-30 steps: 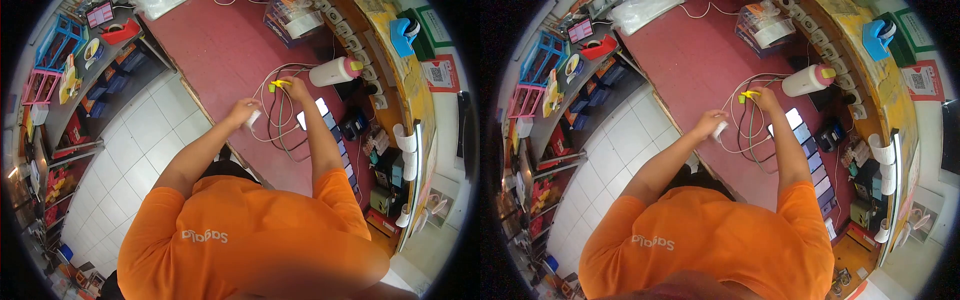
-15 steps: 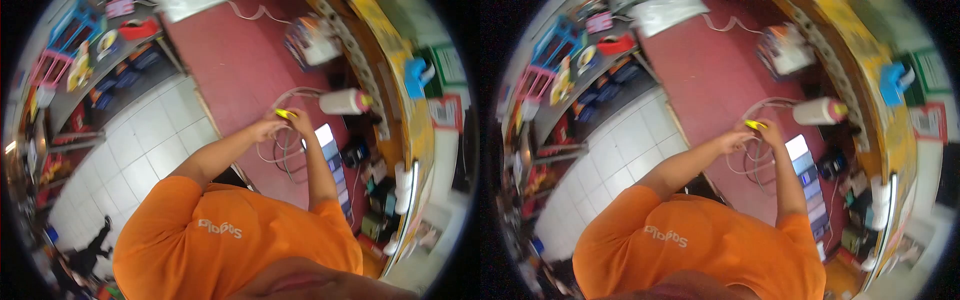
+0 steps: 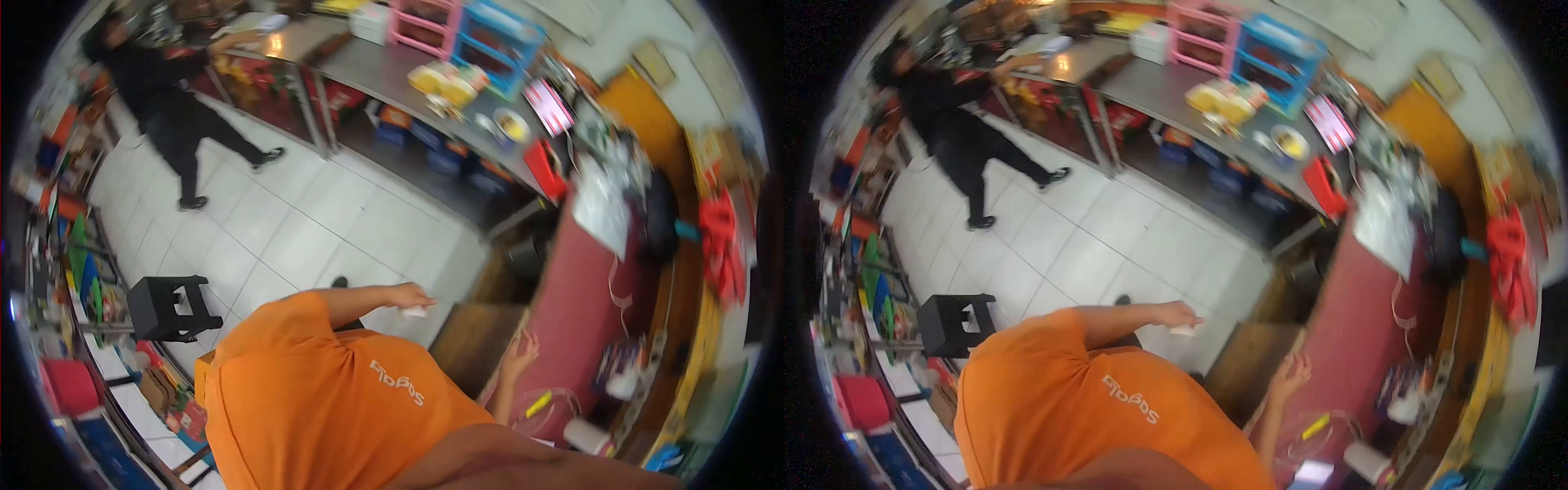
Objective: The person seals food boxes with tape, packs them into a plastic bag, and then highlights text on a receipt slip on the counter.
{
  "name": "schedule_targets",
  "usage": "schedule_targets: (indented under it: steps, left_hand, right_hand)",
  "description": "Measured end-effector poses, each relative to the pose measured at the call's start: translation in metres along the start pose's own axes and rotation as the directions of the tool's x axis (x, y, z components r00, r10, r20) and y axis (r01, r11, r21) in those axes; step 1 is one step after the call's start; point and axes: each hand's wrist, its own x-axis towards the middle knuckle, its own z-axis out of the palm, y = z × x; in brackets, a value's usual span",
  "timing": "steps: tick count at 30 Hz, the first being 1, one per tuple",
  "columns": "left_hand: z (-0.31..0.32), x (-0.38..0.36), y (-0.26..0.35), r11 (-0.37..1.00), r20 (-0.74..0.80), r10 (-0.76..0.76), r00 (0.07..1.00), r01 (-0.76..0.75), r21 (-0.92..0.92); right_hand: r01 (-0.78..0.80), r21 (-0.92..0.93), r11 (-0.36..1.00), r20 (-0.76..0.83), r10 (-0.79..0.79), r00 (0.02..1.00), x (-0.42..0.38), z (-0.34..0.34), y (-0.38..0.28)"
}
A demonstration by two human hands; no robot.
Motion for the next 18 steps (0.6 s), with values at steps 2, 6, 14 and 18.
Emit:
schedule_targets:
  steps: [2, 6, 14, 18]
  left_hand:
    - [-0.072, -0.072, -0.044, 0.996, -0.219, -0.04, 0.975, 0.021, -0.089]
    - [-0.179, -0.189, -0.168, 0.89, -0.494, -0.162, 0.854, -0.09, -0.447]
    - [-0.347, -0.374, -0.293, 0.687, -0.796, -0.297, 0.527, -0.461, -0.561]
    - [-0.478, -0.403, -0.317, 0.779, -0.865, -0.225, 0.448, -0.45, -0.436]
  right_hand:
    - [0.108, 0.272, 0.956, 0.144, -0.151, 0.978, 0.012, 0.066, -0.096]
    - [0.172, 0.473, 0.864, 0.346, -0.362, 0.866, -0.006, 0.211, -0.28]
    - [0.164, 0.688, 0.707, 0.639, -0.697, 0.325, -0.039, 0.356, -0.51]
    - [-0.195, 0.448, 0.873, 0.852, -0.352, 0.387, -0.033, 0.475, -0.505]
